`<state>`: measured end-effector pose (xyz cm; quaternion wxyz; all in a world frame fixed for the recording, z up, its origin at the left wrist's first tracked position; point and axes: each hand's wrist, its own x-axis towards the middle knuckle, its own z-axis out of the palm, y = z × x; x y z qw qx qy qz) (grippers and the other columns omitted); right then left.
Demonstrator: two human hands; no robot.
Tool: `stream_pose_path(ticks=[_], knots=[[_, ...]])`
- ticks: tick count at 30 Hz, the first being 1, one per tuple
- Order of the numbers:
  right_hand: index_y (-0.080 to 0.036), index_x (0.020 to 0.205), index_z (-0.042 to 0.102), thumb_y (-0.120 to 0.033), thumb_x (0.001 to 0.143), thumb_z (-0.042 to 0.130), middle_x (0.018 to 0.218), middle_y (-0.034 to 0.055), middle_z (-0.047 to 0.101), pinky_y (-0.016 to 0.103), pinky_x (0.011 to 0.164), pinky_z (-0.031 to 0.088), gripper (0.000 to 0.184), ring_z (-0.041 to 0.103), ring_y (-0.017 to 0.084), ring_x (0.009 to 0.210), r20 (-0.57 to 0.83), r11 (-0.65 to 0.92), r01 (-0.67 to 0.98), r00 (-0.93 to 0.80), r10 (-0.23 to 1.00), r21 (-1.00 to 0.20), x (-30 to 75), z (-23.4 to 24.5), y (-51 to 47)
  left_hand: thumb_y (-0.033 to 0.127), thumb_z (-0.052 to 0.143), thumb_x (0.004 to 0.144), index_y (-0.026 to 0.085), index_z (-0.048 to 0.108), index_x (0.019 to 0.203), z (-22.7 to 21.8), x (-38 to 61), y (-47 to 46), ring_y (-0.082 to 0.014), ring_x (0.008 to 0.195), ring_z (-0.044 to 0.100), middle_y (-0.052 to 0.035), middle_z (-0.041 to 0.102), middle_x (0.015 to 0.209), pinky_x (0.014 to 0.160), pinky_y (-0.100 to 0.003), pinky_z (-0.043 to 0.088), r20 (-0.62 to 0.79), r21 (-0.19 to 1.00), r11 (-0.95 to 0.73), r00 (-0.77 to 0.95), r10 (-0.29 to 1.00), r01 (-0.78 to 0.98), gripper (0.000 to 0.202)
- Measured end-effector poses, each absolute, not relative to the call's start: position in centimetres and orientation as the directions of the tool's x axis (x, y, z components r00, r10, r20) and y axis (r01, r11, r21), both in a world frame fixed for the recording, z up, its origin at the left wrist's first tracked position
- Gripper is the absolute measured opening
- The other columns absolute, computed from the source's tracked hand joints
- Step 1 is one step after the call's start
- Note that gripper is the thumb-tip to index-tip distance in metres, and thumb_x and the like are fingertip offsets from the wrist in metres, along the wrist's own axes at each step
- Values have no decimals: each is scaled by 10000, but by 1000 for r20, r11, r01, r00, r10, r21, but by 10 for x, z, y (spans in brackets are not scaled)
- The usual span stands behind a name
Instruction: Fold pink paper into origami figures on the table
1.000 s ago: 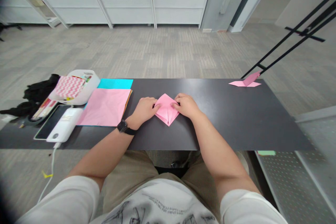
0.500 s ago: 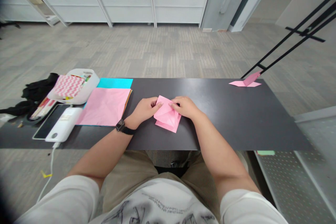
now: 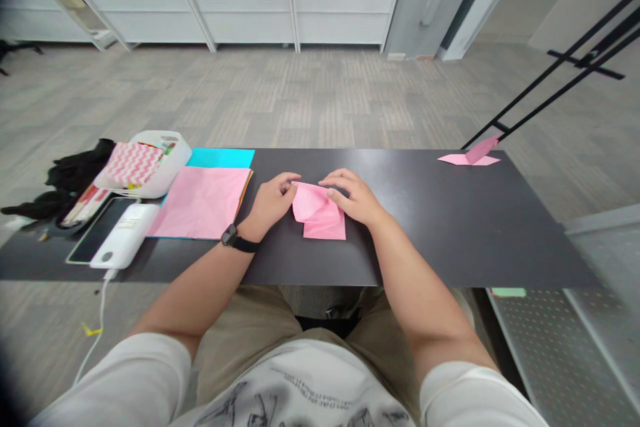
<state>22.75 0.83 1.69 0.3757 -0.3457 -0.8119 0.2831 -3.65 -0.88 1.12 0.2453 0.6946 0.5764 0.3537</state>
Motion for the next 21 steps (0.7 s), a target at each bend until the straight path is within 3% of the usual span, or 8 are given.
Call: stream_pose_path(ticks=[4, 8, 13, 18, 21], knots=[[-350, 1134, 844, -622, 992, 695, 1462, 80, 628, 576, 1257, 400, 342, 566, 324, 1433, 365, 594, 290, -567, 738, -751, 228, 19, 6, 204, 553, 1007, 274, 709, 1360, 14, -40, -7, -188, 758, 714, 5, 762, 827, 725, -288, 477, 206, 699, -173, 36, 978, 694, 392], [-319, 1037, 854, -468, 883, 854, 1576, 73, 566, 618, 1308, 306, 214, 437, 369, 1565, 313, 592, 353, -598, 738, -724, 228, 12, 6, 220, 539, 1020, 276, 682, 1341, 16, -44, -4, -207, 804, 727, -2, 762, 852, 757, -290, 484, 209, 623, -155, 27, 978, 767, 356], [-297, 932, 842, -303, 891, 791, 1566, 56, 587, 683, 1308, 260, 66, 388, 378, 1601, 288, 578, 471, -552, 783, -667, 233, 9, 10, 258, 519, 1040, 269, 693, 1261, 13, -48, 2, -223, 842, 716, -17, 747, 879, 816, -313, 500, 220, 552, -199, 88, 971, 810, 282], [-283, 909, 811, -289, 927, 728, 1510, 79, 620, 648, 1296, 315, 85, 487, 342, 1526, 333, 575, 538, -484, 809, -617, 239, 12, 13, 198, 561, 982, 249, 718, 1315, 9, -50, 2, -273, 1165, 663, -103, 712, 1259, 1067, -417, 500, 340, 489, -312, 152, 928, 815, 372], [-282, 923, 799, -272, 943, 698, 1492, 89, 617, 609, 1267, 380, 104, 533, 325, 1475, 353, 555, 572, -432, 830, -604, 240, 13, 13, 166, 580, 957, 273, 795, 1208, 9, -50, -2, -297, 1352, 564, -110, 612, 1448, 1172, -477, 447, 379, 427, -392, 232, 896, 815, 348]])
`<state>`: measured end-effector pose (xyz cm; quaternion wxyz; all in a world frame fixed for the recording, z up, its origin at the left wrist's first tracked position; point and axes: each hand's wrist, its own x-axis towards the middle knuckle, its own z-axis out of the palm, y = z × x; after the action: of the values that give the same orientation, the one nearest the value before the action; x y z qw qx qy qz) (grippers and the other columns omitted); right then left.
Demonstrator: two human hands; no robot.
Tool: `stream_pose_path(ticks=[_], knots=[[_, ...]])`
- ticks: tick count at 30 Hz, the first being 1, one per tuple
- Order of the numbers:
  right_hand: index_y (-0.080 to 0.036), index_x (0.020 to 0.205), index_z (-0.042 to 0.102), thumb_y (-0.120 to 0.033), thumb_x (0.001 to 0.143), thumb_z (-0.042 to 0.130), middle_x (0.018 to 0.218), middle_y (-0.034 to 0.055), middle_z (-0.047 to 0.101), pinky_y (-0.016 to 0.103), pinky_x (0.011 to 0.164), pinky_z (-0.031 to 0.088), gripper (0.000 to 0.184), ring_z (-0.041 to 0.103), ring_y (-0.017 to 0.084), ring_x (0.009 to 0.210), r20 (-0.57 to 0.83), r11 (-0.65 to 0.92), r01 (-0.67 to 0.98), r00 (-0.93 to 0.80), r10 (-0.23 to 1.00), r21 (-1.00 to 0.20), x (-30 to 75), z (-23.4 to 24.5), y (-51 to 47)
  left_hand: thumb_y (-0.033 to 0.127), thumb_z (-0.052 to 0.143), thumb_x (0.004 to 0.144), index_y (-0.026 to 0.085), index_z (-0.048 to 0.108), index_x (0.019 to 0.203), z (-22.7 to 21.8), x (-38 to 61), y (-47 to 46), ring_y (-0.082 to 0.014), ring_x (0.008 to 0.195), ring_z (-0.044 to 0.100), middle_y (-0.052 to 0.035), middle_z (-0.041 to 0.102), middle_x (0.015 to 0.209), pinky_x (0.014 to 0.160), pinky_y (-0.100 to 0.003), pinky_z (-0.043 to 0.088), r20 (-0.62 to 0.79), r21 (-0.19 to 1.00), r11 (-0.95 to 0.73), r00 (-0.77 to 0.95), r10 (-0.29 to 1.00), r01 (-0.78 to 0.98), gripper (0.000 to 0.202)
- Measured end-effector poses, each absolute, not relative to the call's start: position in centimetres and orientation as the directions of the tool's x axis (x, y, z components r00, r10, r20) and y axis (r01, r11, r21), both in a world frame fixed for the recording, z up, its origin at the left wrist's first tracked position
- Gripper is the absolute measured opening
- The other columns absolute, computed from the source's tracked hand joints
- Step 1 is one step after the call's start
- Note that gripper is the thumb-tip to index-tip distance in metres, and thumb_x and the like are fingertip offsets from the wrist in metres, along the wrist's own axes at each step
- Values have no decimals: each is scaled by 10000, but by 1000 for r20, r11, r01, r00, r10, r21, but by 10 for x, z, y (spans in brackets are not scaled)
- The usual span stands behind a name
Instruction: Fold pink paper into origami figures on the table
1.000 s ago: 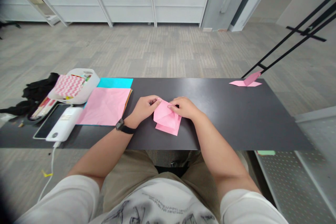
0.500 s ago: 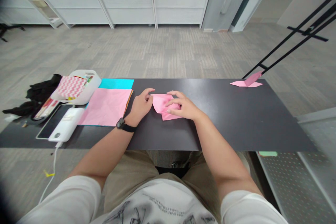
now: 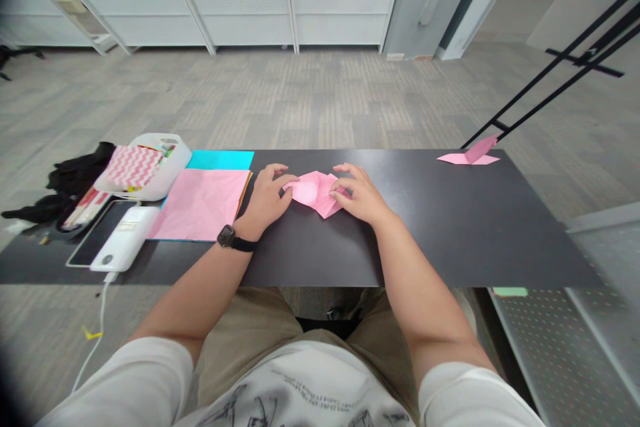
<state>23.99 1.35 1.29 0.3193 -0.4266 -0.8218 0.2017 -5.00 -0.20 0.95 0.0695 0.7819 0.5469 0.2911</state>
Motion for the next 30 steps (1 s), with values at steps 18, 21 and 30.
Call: stream_pose_path(ticks=[18, 21, 30], knots=[[-260, 916, 795, -252, 932, 715, 1451, 119, 610, 645, 1202, 426, 81, 556, 365, 1397, 374, 482, 728, -324, 869, -487, 247, -7, 22, 366, 673, 1011, 280, 838, 892, 5, -39, -7, -304, 1422, 536, -62, 640, 1481, 1336, -645, 221, 225, 364, -489, 435, 872, 792, 221], [-256, 902, 800, -251, 922, 732, 1432, 126, 622, 665, 1186, 430, 71, 568, 380, 1370, 366, 456, 760, -304, 880, -464, 246, -12, 22, 385, 673, 1014, 281, 839, 904, 5, -38, -7, -302, 1389, 553, -63, 652, 1451, 1333, -649, 220, 221, 367, -488, 436, 873, 792, 225], [-283, 1010, 817, -242, 967, 655, 1374, 112, 660, 601, 1172, 456, 173, 600, 345, 1317, 483, 515, 706, -273, 832, -487, 236, 2, 17, 367, 685, 995, 229, 742, 750, 2, -30, -9, -294, 1164, 615, -73, 727, 1188, 1299, -652, 260, 233, 341, -412, 349, 908, 845, 287]])
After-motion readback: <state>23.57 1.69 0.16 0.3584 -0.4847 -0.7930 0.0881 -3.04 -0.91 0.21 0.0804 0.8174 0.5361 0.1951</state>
